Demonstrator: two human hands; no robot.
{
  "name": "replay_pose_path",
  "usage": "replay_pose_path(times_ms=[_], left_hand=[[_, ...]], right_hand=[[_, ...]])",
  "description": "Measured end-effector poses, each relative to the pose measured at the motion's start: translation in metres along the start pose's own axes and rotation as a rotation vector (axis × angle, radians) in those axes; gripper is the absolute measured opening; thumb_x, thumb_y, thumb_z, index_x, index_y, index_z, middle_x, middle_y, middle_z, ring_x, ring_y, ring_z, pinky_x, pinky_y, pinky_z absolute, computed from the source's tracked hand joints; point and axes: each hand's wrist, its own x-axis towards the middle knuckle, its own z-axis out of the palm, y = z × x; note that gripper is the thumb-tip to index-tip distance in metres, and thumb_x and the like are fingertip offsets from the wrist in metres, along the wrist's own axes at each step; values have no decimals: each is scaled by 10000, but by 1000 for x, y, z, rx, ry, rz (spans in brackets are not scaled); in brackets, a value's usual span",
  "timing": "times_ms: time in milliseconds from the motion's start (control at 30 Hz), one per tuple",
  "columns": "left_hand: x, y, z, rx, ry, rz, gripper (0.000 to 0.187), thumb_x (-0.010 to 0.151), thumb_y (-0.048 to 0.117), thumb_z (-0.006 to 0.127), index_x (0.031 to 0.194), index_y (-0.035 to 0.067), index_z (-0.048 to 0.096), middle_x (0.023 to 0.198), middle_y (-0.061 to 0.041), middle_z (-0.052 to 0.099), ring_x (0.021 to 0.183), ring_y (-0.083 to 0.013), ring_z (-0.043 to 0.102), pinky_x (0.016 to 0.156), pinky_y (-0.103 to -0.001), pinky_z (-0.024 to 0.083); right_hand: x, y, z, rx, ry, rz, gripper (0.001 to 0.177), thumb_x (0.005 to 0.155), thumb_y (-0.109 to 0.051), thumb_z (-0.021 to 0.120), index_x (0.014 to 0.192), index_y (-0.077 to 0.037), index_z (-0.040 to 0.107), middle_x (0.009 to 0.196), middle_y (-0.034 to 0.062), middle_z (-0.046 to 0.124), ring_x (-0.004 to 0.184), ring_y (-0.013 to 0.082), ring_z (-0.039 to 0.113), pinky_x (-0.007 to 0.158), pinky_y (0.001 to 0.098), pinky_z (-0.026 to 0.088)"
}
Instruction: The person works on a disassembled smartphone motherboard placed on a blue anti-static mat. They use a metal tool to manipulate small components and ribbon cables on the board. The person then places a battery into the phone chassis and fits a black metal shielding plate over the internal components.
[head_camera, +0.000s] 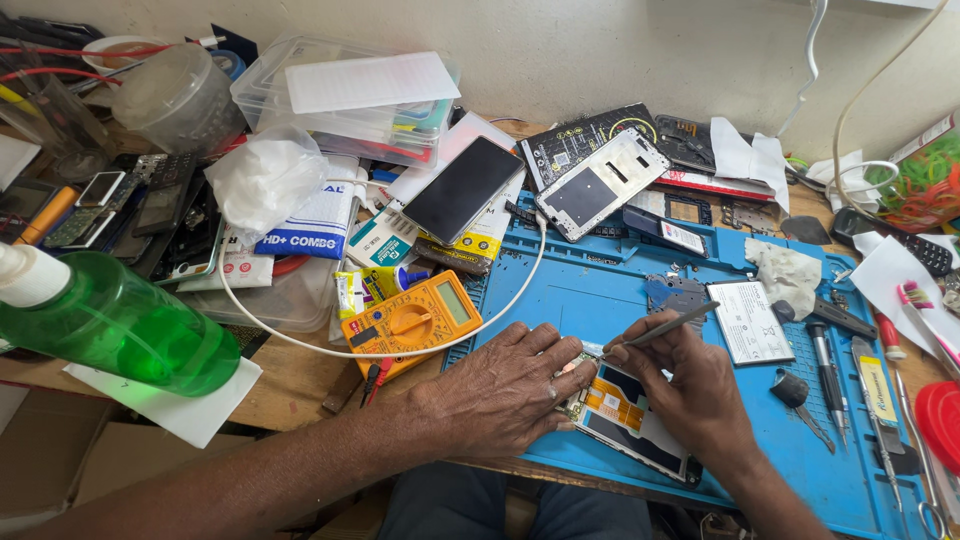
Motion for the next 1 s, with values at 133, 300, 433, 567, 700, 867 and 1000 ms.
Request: replay_pose_path(times_ms=[133,300,433,567,700,867,1000], left_hand=[[0,1,-2,-20,1,-5,608,964,426,602,1392,-3,539,1237,-146,563,1149,-288,528,952,-459,444],[0,-1,-1,-31,-16,-1,606,976,421,594,1397,-10,534,1236,-160,553,1141,-290,521,960,-461,440],[0,-1,-1,-45,-44,-9,620,990,422,579,1417,-22,517,1226,-167,545,1138,-294,514,957,-465,437],[0,-1,-3,-58,-50,-9,628,987,415,577,1426,-30,510,1224,-168,546,1138,-293,515,955,-468,437],[-1,-1,-2,-36,-8,8,620,982,412,581,1410,-33,522,1246,-174,552,1149,-298,519,962,-470,439],[0,-2,-1,-29,-40,9,620,994,417,587,1407,-40,515,1248,-190,551,1143,-306,519,955,-477,435],[-1,-1,-1,-16,12,20,628,963,397,618,1395,-49,521,1275,-184,556,1163,-303,523,971,-473,437]], right_hand=[[3,6,-2,224,-24,28,122,910,-33,647,1027,-23,612,922,131,817,955,191,815,838,338,638],[0,7,-2,111,-20,12,137,886,-45,681,1011,-39,625,906,119,824,951,181,817,839,335,638],[1,6,-3,65,-34,-18,178,874,-58,686,1031,-50,601,896,107,828,933,172,824,829,331,642],[2,11,-4,119,-40,3,160,883,-44,676,1029,-50,610,920,120,822,974,186,813,848,350,634],[1,13,-2,98,-28,-35,182,877,-51,679,1038,-50,593,902,114,822,959,183,812,843,354,634],[3,7,-2,-7,-37,-11,181,872,-82,697,1029,-57,612,877,105,835,909,169,832,817,343,644],[7,0,-1,-11,-22,82,199,868,-76,707,1041,-36,617,893,124,824,897,186,827,798,349,645]])
